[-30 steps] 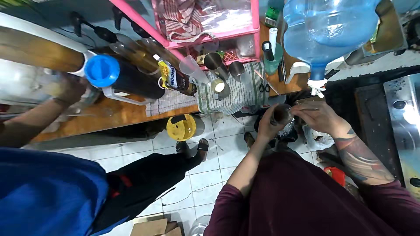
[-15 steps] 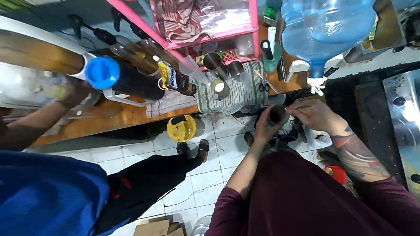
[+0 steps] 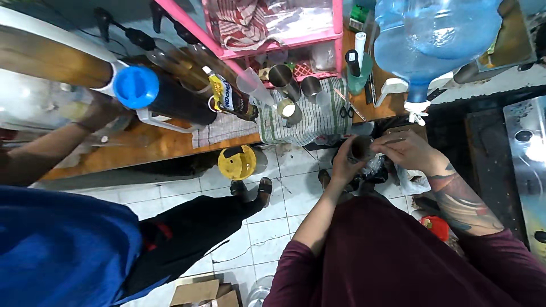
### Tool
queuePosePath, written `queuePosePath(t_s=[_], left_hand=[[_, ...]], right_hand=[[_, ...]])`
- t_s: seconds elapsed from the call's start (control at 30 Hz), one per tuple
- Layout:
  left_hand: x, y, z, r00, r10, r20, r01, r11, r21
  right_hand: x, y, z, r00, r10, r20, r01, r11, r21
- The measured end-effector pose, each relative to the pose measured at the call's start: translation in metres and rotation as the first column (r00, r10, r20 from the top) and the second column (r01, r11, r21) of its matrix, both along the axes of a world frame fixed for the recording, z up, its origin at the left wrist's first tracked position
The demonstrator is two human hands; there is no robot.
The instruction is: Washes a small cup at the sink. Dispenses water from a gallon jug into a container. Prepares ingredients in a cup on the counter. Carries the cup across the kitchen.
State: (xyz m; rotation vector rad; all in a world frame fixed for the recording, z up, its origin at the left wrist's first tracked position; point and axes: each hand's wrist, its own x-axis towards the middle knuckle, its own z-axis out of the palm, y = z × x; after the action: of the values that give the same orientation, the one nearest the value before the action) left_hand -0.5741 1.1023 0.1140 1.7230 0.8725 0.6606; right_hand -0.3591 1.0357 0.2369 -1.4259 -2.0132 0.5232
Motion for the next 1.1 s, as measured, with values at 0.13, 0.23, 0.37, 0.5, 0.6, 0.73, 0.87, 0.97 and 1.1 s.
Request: queuePosePath(t_s=[0.13, 0.23, 0.37, 0.5, 0.6, 0.73, 0.87, 0.97, 1.1], left_hand=[[-0.001, 0.003, -0.001, 1.0, 0.013, -0.016, -0.012, 1.0, 0.024], [0.0, 0.005, 0.0, 1.0, 0.01, -0.019, -0.01, 1.0, 0.016], [0.0, 0.007, 0.004, 1.0, 0.015, -0.009, -0.014, 1.0, 0.021], [0.001, 0.009, 0.001, 1.0, 0.007, -0.002, -0.007, 1.0, 0.02], [-0.001, 0.011, 0.0, 1.0, 0.027, 0.004, -0.027, 0.999, 0.022], [-0.001, 0.012, -0.001, 1.0, 0.015, 0.003, -0.015, 1.0, 0.024], [-0.002, 0.014, -0.002, 1.0, 0.016, 0.009, -0.016, 1.0, 0.023], [-0.001, 0.017, -0.003, 1.0, 0.025, 0.009, -0.026, 0.999, 0.033], [-0.001, 0.018, -0.001, 1.0, 0.015, 0.007, -0.015, 1.0, 0.027]], right_hand=[[0.002, 0.0, 0.001, 0.999, -0.037, 0.024, 0.038, 0.999, -0.014], [-0.005, 0.004, -0.002, 1.0, 0.005, 0.02, -0.006, 1.0, 0.03], [-0.002, 0.007, -0.002, 0.997, -0.01, 0.08, 0.008, 1.0, 0.027], [-0.003, 0.011, -0.003, 1.0, 0.001, 0.029, -0.003, 0.998, 0.058], [0.0, 0.013, 0.001, 1.0, -0.025, 0.013, 0.025, 1.0, -0.01], [-0.002, 0.015, -0.004, 0.999, -0.049, 0.022, 0.048, 0.998, 0.038], [-0.002, 0.017, -0.004, 1.0, -0.017, 0.007, 0.017, 1.0, 0.0], [-0.001, 0.018, -0.002, 0.997, -0.065, 0.033, 0.064, 0.998, 0.027], [-0.003, 0.02, -0.005, 0.999, -0.04, 0.006, 0.039, 0.999, 0.03]])
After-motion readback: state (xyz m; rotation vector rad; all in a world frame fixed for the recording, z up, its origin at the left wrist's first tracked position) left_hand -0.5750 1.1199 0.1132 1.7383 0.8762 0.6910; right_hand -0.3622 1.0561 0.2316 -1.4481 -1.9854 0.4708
